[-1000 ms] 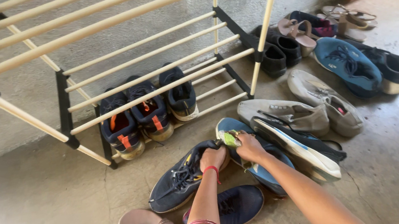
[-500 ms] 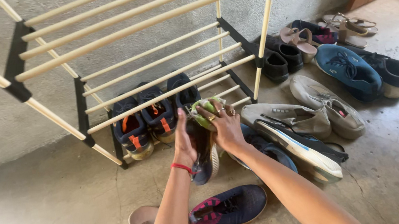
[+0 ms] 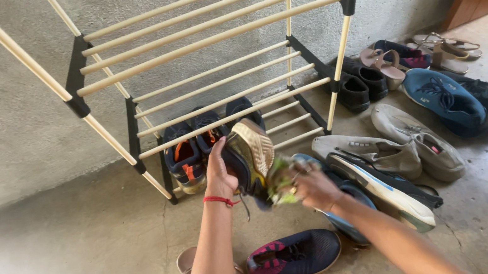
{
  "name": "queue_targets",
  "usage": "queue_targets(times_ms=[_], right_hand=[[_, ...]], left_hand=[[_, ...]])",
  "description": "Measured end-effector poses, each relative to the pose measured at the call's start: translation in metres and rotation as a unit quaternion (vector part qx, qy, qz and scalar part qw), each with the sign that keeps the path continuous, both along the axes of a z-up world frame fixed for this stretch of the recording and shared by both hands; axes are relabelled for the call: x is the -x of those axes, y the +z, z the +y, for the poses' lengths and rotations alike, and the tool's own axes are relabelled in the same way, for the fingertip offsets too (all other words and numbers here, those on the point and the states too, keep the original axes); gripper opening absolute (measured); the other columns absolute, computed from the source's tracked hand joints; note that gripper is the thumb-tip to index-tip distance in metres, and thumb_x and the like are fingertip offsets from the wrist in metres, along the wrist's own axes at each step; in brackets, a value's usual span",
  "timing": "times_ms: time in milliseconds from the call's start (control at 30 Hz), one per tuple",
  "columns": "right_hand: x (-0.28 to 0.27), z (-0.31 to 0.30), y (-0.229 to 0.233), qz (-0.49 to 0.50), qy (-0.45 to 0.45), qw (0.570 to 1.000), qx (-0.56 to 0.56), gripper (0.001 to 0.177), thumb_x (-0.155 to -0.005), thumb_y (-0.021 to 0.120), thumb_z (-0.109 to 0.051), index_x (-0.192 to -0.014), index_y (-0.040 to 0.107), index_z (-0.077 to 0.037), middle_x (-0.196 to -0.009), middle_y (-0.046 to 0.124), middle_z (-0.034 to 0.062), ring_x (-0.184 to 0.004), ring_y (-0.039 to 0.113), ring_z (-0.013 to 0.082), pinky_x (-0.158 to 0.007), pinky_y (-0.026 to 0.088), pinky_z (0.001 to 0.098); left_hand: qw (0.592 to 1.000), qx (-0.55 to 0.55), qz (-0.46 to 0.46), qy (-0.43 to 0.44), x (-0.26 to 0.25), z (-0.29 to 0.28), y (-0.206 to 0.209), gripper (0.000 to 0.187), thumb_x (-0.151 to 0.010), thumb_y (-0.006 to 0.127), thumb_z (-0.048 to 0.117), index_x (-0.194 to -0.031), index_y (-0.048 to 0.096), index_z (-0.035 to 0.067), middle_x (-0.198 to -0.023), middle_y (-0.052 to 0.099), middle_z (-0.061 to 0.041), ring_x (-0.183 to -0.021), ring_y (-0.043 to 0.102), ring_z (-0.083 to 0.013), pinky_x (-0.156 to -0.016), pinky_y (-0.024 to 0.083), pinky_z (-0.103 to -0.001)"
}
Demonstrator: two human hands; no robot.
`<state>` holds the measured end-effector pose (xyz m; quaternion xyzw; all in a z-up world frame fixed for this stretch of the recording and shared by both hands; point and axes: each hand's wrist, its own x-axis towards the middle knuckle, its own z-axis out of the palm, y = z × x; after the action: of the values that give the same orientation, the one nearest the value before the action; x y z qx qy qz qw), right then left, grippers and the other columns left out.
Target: The person wipes several pairs of shoes with a green cloth and places them on a wooden shoe rack. The person handles each shoe individually, wiping the exterior surfaces before arranging them on the rack.
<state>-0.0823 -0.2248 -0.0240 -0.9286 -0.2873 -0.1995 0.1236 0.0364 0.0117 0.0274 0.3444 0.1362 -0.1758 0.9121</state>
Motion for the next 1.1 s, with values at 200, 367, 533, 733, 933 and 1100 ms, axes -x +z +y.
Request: queue_targets(times_ms=[200,367,533,733,933,1100], right_hand=[[-0.042,-0.025,0.051,-0.158,-0.155,0.930,-0.295,0.054,-0.074,0.066,0.006,-0.120,0.074,-0.021,-0.148,0.053,0.0055,-0.137,0.046,0.0320,-0.107,0.043,0.0481],[-0.051,0.011,0.071,0.034,-0.095,0.985,-0.137,0.068,-0.067,0.067,0.010,-0.121,0.075,-0.029,-0.147,0.054,-0.0051,-0.137,0.045,0.0262,-0.111,0.034,0.0567],[-0.063,-0.024,0.039,0.027,-0.097,0.992,-0.070,0.051,-0.076,0.070,0.001,-0.119,0.075,-0.026,-0.148,0.051,-0.0037,-0.136,0.047,0.0234,-0.117,0.031,0.0579],[-0.069,-0.053,-0.021,0.168,-0.229,0.914,-0.291,0.044,-0.078,0.060,0.001,-0.120,0.072,-0.008,-0.135,0.064,0.0153,-0.121,0.062,0.0385,-0.104,0.048,0.0471],[-0.066,-0.053,-0.085,0.324,-0.212,0.885,-0.257,0.047,-0.078,0.054,-0.003,-0.123,0.070,-0.007,-0.125,0.067,0.0249,-0.118,0.064,0.0419,-0.101,0.051,0.0466],[-0.070,-0.064,-0.143,0.341,-0.170,0.913,-0.149,0.042,-0.081,0.057,-0.007,-0.121,0.067,-0.005,-0.134,0.060,0.0231,-0.122,0.059,0.0432,-0.105,0.046,0.0460]], left_hand=[[0.969,-0.231,-0.078,-0.049,0.029,-0.022,0.025,0.049,-0.088,0.077,0.039,-0.126,0.070,0.008,-0.126,0.069,-0.012,-0.117,0.063,-0.0246,-0.103,0.046,-0.044],[0.894,-0.329,-0.254,-0.168,0.051,-0.033,0.014,0.044,-0.089,0.075,0.032,-0.122,0.070,0.003,-0.112,0.075,-0.011,-0.100,0.071,-0.0202,-0.090,0.057,-0.037],[0.782,-0.449,-0.346,-0.261,0.065,-0.015,0.014,0.044,-0.090,0.075,0.036,-0.118,0.071,0.003,-0.108,0.077,-0.013,-0.095,0.072,-0.0204,-0.087,0.057,-0.033],[0.695,-0.528,-0.333,-0.357,0.084,-0.024,-0.016,0.042,-0.089,0.073,0.042,-0.118,0.070,0.011,-0.106,0.076,-0.009,-0.098,0.073,-0.0227,-0.091,0.056,-0.035],[0.462,-0.660,-0.460,-0.373,0.103,-0.036,-0.098,0.042,-0.088,0.073,0.043,-0.109,0.074,0.006,-0.104,0.074,-0.019,-0.098,0.070,-0.0359,-0.086,0.055,-0.046],[0.384,-0.686,-0.465,-0.408,0.104,-0.031,-0.120,0.049,-0.082,0.073,0.053,-0.107,0.075,0.011,-0.096,0.074,-0.017,-0.093,0.070,-0.0384,-0.081,0.056,-0.050]])
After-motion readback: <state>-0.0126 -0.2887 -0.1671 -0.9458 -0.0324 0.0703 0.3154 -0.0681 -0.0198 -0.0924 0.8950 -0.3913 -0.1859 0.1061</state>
